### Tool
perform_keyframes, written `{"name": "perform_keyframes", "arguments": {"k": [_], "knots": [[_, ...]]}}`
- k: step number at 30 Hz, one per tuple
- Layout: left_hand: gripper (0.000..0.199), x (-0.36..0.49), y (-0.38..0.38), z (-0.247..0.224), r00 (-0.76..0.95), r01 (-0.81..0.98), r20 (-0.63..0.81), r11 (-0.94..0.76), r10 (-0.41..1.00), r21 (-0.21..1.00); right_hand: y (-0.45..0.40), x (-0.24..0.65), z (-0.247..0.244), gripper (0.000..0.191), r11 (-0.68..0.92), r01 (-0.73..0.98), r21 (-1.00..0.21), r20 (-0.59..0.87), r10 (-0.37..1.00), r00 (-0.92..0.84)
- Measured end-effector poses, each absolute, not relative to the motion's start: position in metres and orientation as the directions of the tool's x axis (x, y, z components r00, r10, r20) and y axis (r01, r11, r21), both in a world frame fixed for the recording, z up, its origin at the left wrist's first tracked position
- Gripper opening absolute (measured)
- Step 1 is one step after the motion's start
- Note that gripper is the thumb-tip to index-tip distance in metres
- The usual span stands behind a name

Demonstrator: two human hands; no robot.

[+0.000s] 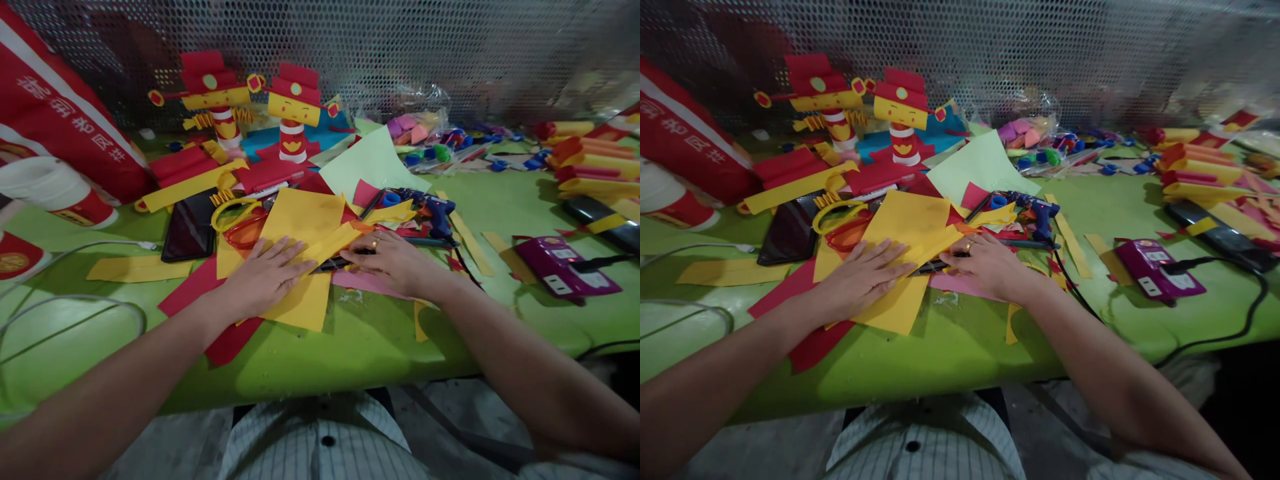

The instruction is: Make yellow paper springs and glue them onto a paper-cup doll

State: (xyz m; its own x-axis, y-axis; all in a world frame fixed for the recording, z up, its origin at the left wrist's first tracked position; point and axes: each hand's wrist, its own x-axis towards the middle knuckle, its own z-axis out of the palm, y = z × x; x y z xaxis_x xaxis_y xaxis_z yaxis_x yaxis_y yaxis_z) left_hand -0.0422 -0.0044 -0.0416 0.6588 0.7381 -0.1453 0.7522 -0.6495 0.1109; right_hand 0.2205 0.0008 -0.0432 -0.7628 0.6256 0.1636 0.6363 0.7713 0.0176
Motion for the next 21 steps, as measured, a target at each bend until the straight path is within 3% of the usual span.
{"name": "perform_keyframes", "arguments": {"k": [21], "knots": [[0.042,-0.0407,-0.0021,-0.0467,0.661,0.75,-0.115,-0.648,0.742,0.133,0.0013,0.2187,-0.0438,0.035,0.775,0.628,0.071,0.174,0.61,-0.773]]}}
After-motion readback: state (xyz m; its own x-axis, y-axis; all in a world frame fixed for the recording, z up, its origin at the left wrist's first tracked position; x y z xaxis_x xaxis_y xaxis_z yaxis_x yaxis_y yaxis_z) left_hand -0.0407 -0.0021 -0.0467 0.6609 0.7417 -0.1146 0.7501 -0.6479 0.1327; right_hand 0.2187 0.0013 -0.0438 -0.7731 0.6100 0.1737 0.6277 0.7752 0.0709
